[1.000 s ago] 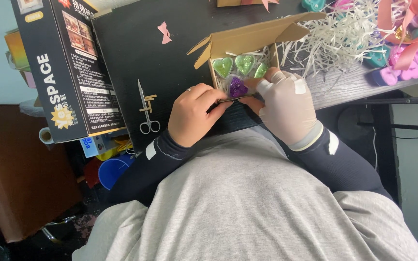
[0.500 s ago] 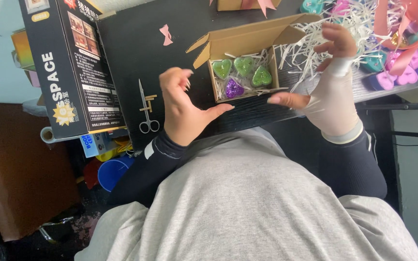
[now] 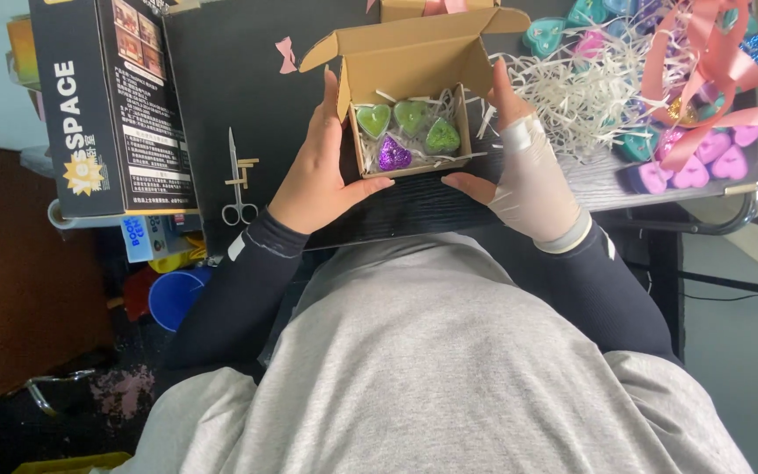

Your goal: The recorder is packing heart-shaped candles into a small cardboard box filled with shredded paper.

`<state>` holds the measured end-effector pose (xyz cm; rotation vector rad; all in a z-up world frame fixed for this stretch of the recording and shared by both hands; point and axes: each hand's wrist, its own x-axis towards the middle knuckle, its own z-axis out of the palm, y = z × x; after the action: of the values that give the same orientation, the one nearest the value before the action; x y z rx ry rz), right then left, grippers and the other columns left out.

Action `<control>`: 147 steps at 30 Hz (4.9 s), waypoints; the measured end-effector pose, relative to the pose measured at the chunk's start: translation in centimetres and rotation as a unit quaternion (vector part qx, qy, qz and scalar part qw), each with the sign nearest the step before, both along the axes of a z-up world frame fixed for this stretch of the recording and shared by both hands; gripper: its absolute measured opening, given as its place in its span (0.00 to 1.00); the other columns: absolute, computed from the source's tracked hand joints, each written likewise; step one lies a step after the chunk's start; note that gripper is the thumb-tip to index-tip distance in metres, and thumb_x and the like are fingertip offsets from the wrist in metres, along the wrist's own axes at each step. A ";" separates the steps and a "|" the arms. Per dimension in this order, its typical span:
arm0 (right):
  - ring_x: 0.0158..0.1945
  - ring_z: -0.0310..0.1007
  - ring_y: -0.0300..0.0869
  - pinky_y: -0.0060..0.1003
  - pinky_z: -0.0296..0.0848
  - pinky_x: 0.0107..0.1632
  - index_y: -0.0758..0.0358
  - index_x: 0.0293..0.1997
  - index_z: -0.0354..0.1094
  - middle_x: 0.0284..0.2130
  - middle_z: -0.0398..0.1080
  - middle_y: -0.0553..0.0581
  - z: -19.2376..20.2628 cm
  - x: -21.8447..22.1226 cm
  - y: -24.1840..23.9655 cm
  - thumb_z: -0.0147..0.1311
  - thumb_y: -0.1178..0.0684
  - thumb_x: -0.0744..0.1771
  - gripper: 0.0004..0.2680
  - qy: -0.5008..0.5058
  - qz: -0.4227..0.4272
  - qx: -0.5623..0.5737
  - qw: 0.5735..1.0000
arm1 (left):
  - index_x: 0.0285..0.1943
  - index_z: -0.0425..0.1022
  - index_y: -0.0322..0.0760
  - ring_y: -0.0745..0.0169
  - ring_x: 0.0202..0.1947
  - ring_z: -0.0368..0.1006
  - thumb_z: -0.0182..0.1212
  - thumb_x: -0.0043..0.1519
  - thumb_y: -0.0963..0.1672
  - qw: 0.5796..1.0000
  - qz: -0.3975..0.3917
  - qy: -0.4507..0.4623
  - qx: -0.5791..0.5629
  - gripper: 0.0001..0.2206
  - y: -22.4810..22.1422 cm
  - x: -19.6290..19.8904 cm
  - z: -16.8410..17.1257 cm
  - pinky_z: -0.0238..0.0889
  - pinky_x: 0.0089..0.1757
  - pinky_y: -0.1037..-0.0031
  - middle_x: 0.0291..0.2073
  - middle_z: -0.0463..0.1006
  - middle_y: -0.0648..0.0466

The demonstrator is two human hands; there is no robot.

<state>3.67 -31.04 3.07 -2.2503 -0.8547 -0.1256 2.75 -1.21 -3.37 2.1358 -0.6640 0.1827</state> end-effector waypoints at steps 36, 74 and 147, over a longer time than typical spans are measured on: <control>0.50 0.66 0.37 0.30 0.69 0.53 0.59 0.75 0.50 0.56 0.66 0.56 -3.1 -0.1 -1.7 0.63 0.61 0.70 0.25 0.151 -0.091 0.198 0.964 | 0.83 0.27 0.44 0.42 0.70 0.63 0.85 0.51 0.48 0.999 -0.036 -0.010 0.006 0.62 -1.1 -0.3 2.7 0.63 0.67 0.60 0.69 0.62 0.39; 0.83 0.41 0.59 0.44 0.49 0.80 0.59 0.81 0.28 0.79 0.36 0.69 -3.6 0.2 -2.0 0.66 0.53 0.66 0.40 0.070 0.081 0.070 0.992 | 0.83 0.39 0.35 0.37 0.74 0.63 0.55 0.67 0.59 0.998 -0.011 -0.003 0.056 0.44 -1.2 -0.4 0.1 0.68 0.66 0.60 0.76 0.53 0.33; 0.84 0.10 0.52 0.49 0.23 0.83 0.57 0.75 0.02 0.78 0.08 0.71 -1.3 1.5 0.0 0.64 0.42 0.69 0.48 0.235 0.090 0.092 0.963 | 0.82 0.27 0.41 0.42 0.69 0.67 0.80 0.53 0.50 0.997 -0.053 -0.049 0.008 0.60 -2.4 -1.0 2.6 0.46 0.70 0.51 0.68 0.63 0.45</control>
<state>5.12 -31.08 1.78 -1.9016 -0.7437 0.3854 1.78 -3.59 -0.75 2.1118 -0.8369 0.2251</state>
